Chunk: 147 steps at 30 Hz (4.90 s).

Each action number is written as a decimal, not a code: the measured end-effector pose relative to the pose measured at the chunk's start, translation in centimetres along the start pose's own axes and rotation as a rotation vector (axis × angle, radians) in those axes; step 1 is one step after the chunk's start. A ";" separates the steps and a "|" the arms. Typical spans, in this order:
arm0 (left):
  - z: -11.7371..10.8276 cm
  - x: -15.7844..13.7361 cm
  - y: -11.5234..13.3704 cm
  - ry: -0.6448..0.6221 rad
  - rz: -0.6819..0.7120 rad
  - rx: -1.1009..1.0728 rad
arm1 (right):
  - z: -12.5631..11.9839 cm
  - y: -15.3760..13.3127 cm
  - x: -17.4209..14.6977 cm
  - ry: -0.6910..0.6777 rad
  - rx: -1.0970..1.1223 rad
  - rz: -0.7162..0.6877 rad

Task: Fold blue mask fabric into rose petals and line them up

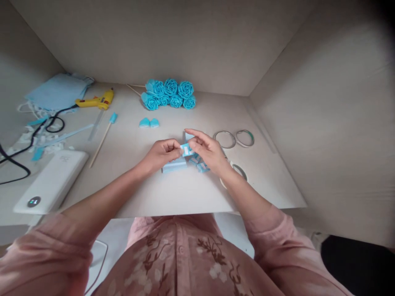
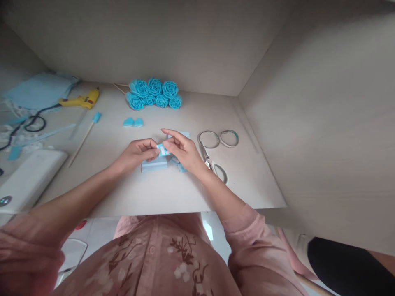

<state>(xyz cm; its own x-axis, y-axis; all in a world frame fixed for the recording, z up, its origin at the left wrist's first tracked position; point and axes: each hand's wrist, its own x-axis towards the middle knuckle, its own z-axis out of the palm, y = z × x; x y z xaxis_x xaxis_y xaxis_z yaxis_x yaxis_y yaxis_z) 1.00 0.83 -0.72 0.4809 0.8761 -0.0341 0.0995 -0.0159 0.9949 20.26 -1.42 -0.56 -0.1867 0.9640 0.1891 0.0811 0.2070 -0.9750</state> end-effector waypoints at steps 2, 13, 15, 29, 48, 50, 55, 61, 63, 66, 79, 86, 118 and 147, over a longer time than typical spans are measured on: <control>0.2 -0.1 0.1 -0.024 0.011 -0.007 | 0.2 0.0 0.0 -0.005 -0.010 -0.008; 0.3 -0.1 0.5 0.017 0.033 -0.036 | 0.1 0.2 -0.2 0.096 -0.077 -0.039; 0.3 -0.1 0.3 0.054 0.042 -0.063 | -0.1 0.2 -0.1 0.092 -0.022 -0.004; 0.5 0.1 -0.2 0.049 0.047 -0.113 | 0.3 0.3 0.0 0.069 -0.130 -0.086; -14.6 1.3 -0.5 0.411 0.046 1.611 | -1.2 1.4 1.2 0.250 -0.044 -0.173; -14.4 1.0 -1.5 0.362 0.030 1.616 | -1.3 1.5 1.3 0.259 -0.045 -0.170; -14.3 1.0 -1.8 0.353 0.060 1.453 | -1.5 1.5 1.4 0.273 -0.061 -0.144; -15.4 2.6 -2.5 0.438 0.082 1.334 | -1.5 1.6 1.4 0.269 -0.054 -0.138; -16.0 3.2 -3.2 0.412 0.069 1.319 | -1.5 1.7 1.4 0.272 -0.044 -0.136; -16.6 3.7 -4.1 0.369 0.115 1.281 | -1.5 1.8 1.4 0.274 -0.040 -0.131; -16.8 4.2 -4.1 0.281 0.292 1.135 | -1.6 1.6 1.3 0.286 -0.077 -0.149; -12.1 3.9 -2.6 0.353 0.467 1.085 | -2.3 0.8 1.4 0.359 -0.067 -0.194; -6.1 1.3 -2.9 0.211 0.562 0.877 | -8.8 2.6 -13.2 0.925 -0.093 0.014; -2.5 1.7 -4.4 0.257 0.151 0.228 | -9.5 2.9 -12.4 0.992 -0.046 0.064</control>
<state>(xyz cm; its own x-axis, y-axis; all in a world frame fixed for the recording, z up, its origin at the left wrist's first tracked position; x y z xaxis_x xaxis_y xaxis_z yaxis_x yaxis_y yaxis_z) -0.80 3.64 -4.90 0.2734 0.9476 0.1651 0.2500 -0.2357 0.9391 32.08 -11.20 -4.63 0.7211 0.6719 0.1691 0.1040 0.1362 -0.9852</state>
